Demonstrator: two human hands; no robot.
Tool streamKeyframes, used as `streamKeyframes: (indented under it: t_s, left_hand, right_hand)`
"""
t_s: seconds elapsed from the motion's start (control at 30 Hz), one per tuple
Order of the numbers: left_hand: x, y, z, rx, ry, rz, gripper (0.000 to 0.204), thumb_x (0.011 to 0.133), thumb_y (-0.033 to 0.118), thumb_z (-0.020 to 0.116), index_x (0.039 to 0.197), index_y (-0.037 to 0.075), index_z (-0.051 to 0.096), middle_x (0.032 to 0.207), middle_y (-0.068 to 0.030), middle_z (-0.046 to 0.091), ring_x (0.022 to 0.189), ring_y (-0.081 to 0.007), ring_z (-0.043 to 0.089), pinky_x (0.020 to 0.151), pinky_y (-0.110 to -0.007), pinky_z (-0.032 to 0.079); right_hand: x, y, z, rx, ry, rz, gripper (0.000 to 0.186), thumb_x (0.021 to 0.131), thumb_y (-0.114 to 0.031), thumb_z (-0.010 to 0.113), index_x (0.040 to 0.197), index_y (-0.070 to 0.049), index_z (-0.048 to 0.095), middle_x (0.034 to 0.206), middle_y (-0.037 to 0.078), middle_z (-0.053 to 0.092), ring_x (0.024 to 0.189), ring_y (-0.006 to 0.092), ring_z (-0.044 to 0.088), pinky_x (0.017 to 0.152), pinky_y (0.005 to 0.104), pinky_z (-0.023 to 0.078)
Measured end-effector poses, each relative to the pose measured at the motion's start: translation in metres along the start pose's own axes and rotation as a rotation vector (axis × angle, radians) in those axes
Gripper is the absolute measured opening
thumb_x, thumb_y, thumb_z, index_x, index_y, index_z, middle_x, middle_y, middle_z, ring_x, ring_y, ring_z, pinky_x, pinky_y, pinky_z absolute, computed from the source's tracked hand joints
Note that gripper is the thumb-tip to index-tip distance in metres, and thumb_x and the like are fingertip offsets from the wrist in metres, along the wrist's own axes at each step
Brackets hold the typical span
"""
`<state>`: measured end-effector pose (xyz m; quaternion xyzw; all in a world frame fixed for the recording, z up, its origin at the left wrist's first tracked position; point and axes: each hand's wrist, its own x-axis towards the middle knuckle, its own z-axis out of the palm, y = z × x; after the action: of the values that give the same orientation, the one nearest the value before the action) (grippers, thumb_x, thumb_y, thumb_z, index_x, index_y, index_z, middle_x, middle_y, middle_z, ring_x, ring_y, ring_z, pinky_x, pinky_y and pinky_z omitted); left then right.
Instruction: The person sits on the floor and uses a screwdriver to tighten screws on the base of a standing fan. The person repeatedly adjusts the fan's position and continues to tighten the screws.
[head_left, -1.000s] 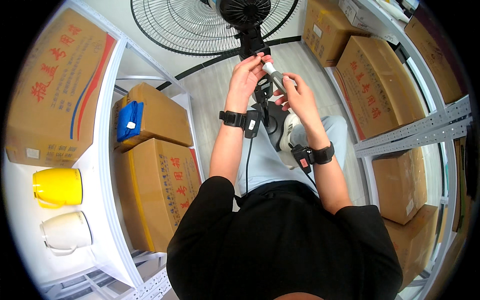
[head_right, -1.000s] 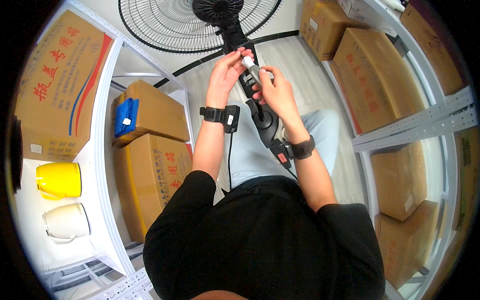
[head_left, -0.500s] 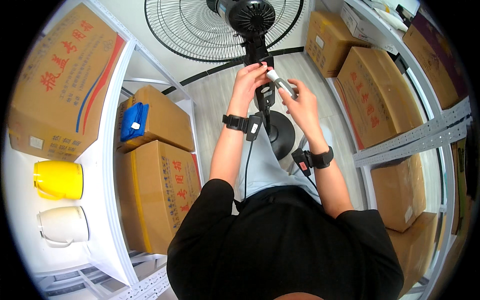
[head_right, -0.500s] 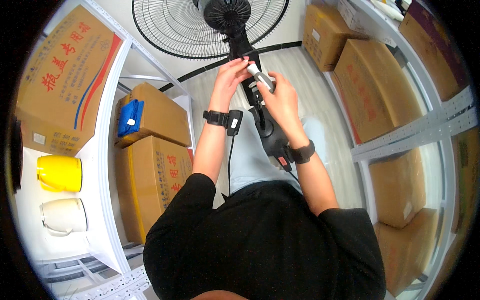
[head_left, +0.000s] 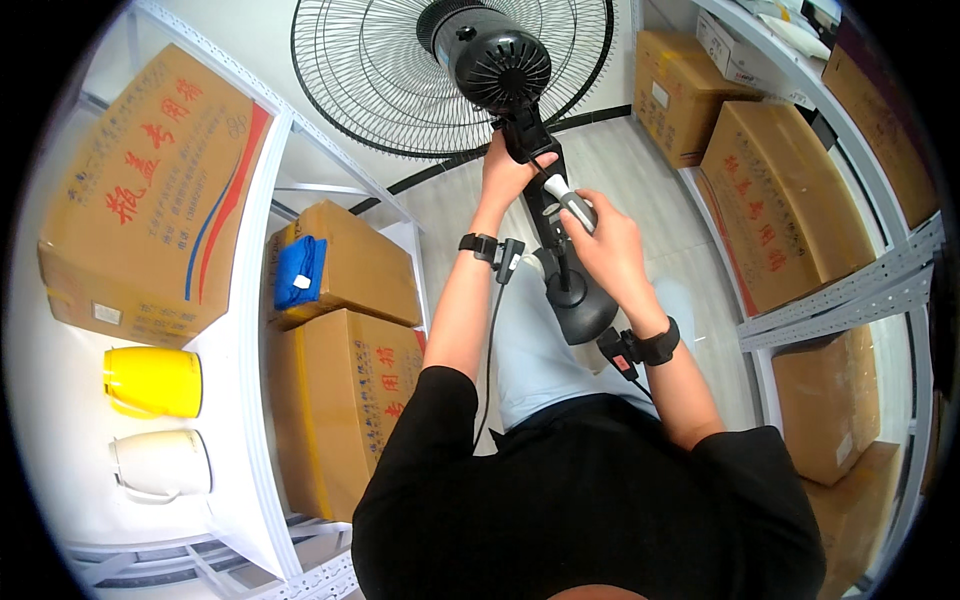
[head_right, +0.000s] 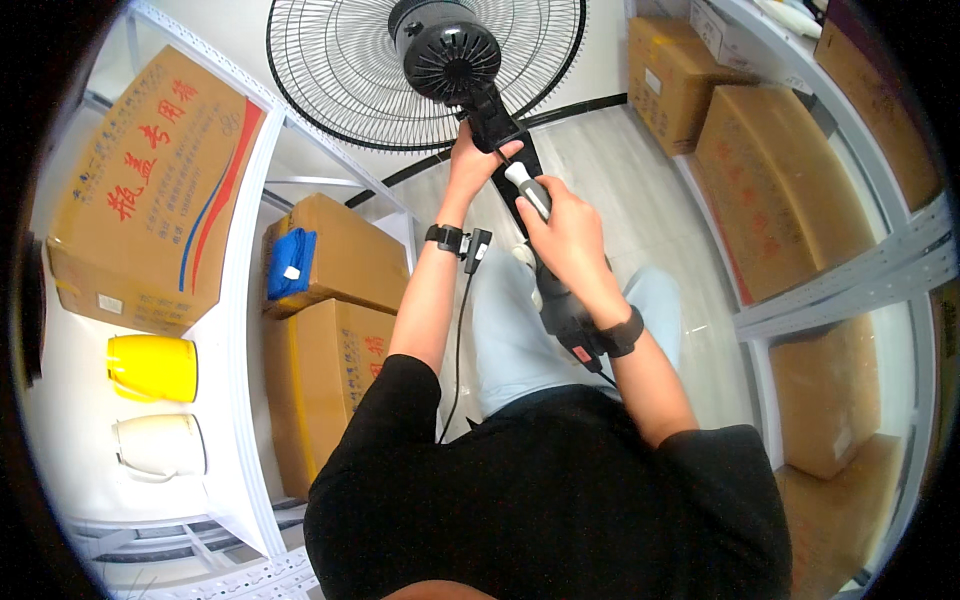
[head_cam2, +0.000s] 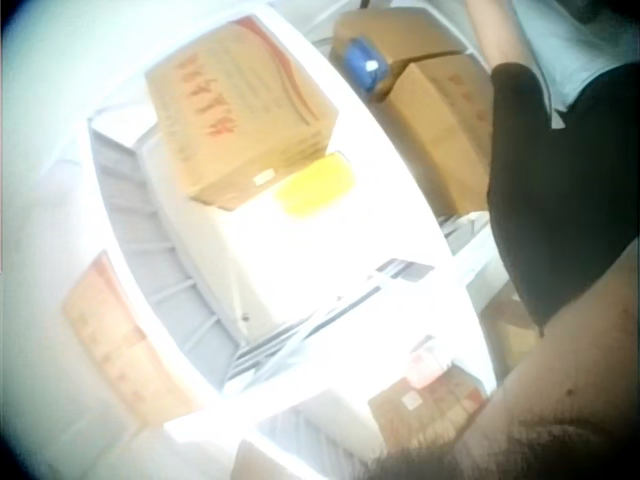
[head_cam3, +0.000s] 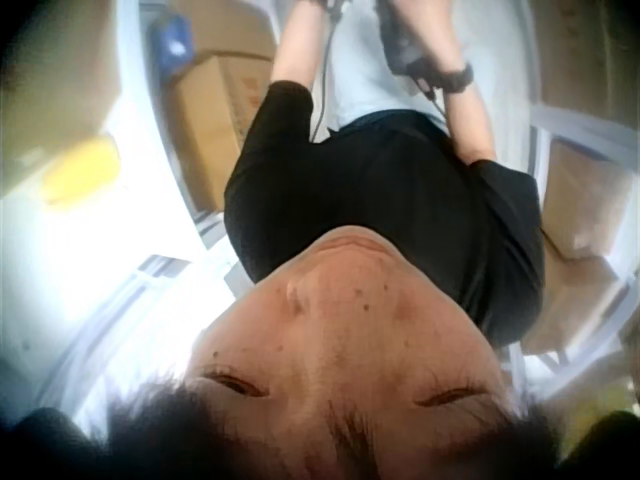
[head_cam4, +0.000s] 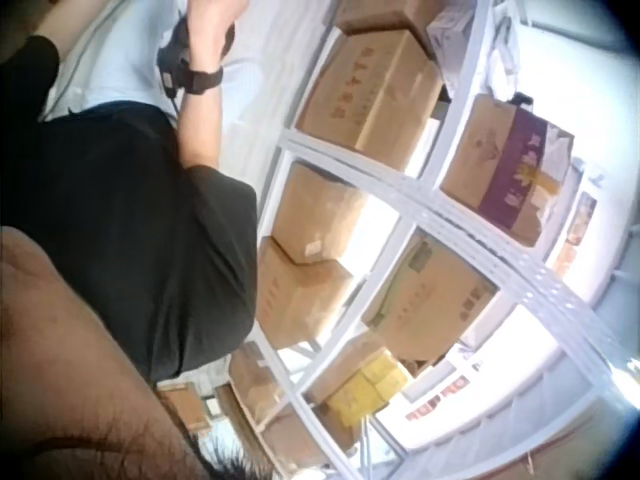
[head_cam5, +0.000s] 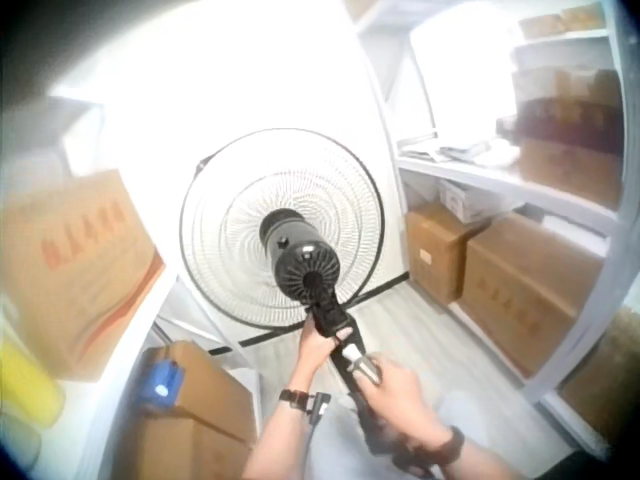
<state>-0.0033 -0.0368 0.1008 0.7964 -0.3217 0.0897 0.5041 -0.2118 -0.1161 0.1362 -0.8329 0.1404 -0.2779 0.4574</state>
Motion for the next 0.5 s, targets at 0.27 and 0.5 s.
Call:
streamKeyframes:
  t_s: [0.27, 0.5]
  left_hand:
    - [-0.004, -0.003, 0.015, 0.117, 0.169, -0.103, 0.065, 0.061, 0.037, 0.083, 0.104, 0.001, 0.051, 0.093, -0.0158, 0.066, 0.087, -0.0301, 0.065, 0.077, -0.037, 0.050]
    - [-0.005, 0.003, 0.020, 0.090, 0.214, -0.033, 0.063, 0.060, 0.039, 0.083, 0.100, 0.002, 0.052, 0.090, -0.0173, 0.066, 0.085, -0.0316, 0.065, 0.075, -0.037, 0.050]
  right_hand:
    - [-0.001, -0.001, -0.002, 0.003, -0.031, 0.024, 0.035, 0.083, -0.024, 0.061, 0.110, -0.001, 0.057, 0.077, 0.021, 0.064, 0.068, 0.0361, 0.063, 0.062, 0.0436, 0.049]
    - [-0.005, 0.004, 0.006, -0.094, 0.042, -0.075, 0.033, 0.085, -0.023, 0.059, 0.108, 0.001, 0.055, 0.076, 0.022, 0.063, 0.069, 0.0386, 0.062, 0.061, 0.0452, 0.049]
